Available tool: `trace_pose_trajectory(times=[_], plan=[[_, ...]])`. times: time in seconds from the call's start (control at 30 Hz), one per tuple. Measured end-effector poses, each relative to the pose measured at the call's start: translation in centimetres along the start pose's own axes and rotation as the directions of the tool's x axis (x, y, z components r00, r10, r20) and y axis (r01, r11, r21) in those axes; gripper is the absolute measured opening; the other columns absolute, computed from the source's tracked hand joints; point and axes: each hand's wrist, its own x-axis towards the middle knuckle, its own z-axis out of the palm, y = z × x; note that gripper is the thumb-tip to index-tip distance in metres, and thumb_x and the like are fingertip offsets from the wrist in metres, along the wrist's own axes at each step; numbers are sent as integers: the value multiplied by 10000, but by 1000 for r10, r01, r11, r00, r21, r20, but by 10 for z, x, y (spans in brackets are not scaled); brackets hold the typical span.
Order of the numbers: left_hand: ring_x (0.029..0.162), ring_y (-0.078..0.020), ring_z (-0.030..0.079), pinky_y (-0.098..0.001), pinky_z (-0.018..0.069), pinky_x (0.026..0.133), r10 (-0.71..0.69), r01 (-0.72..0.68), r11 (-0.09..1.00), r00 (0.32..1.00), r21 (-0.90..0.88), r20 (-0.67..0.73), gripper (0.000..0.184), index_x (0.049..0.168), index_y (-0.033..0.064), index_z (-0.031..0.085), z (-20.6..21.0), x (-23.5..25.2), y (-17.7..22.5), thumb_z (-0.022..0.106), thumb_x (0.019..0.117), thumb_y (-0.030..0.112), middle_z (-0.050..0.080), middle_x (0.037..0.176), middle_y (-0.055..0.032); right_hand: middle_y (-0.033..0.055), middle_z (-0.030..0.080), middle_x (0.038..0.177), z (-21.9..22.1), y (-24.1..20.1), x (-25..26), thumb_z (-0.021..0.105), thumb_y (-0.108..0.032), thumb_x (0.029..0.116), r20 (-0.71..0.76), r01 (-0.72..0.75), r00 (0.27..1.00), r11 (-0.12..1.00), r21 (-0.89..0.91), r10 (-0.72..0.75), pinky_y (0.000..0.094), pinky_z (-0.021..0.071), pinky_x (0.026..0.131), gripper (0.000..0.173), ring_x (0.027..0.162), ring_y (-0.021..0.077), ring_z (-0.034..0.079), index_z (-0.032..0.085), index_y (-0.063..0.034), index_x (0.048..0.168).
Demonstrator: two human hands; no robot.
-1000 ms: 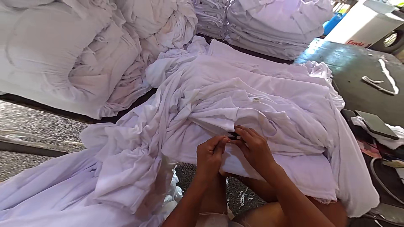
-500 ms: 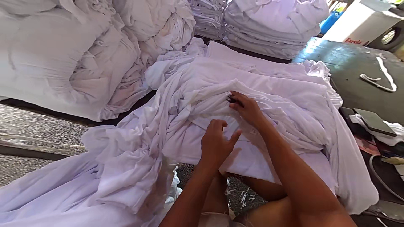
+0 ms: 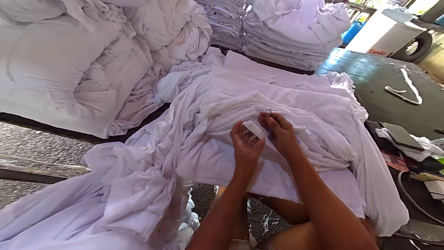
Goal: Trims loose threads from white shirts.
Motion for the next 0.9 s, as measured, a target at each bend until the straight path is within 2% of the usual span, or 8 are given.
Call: trace_pose_trajectory(times=[0.07,0.13,0.23,0.4,0.6,0.7,0.8,0.9], plan=[[1143,-193,632,-320,584,910,80,-88,979,996,186,47,859,1531,-61,228,3,-2,-11,725,830,-45,406,1457,-246,48,711,1148,0,-5,-10,499,-150,1053,-64,68,995,997,-45,-71,313,594,878,233,991,125,707,619,-41,1219],[1110,-204,635,-286,578,890,148,-155,946,988,285,47,659,1441,-130,433,6,-3,-20,720,855,-34,379,1460,-315,34,705,1049,1,-13,-24,522,-119,1038,-80,112,988,970,-217,-132,254,585,783,210,875,74,689,610,-9,1194],[921,-89,664,-194,574,800,219,-195,929,975,313,-43,114,969,-96,706,3,-1,-20,698,896,-9,589,1234,-233,76,687,966,-2,-18,-46,613,-164,1004,-23,190,971,832,-521,-237,185,541,737,286,808,32,640,653,68,1166],[1186,-116,593,-241,533,952,112,-117,977,993,176,40,84,911,-52,639,-9,-3,-6,617,949,20,557,1343,-175,199,695,1038,-10,-17,-67,640,-219,984,142,284,946,538,-794,-290,319,573,762,309,854,227,680,716,45,1128],[1112,-70,606,-196,548,890,131,-137,984,990,115,60,77,922,-64,658,-5,-11,-4,672,900,8,524,1334,-177,180,718,981,0,-8,-60,619,-166,991,104,286,933,535,-795,-345,336,583,800,247,872,244,709,738,34,1072],[1034,-90,629,-223,553,886,105,-97,984,994,150,-42,268,1129,-112,634,-6,-10,-5,687,877,-39,570,1271,-168,170,713,955,3,-8,-58,606,-165,1000,112,286,936,541,-791,-333,336,580,796,245,860,240,704,737,33,1065],[907,-60,666,-228,578,815,97,-80,988,987,132,-129,51,929,-52,689,-12,-9,-5,661,906,-17,683,1083,-87,190,706,980,10,-11,-64,627,-187,991,149,314,928,504,-805,-341,368,589,783,276,852,269,703,715,51,1100],[980,-41,654,-228,558,874,82,-76,995,993,69,-82,83,843,15,637,-16,-15,3,631,925,5,683,1098,-42,192,719,1008,14,-12,-70,641,-208,981,186,360,901,433,-826,-393,394,590,802,289,880,297,713,716,46,1095]])
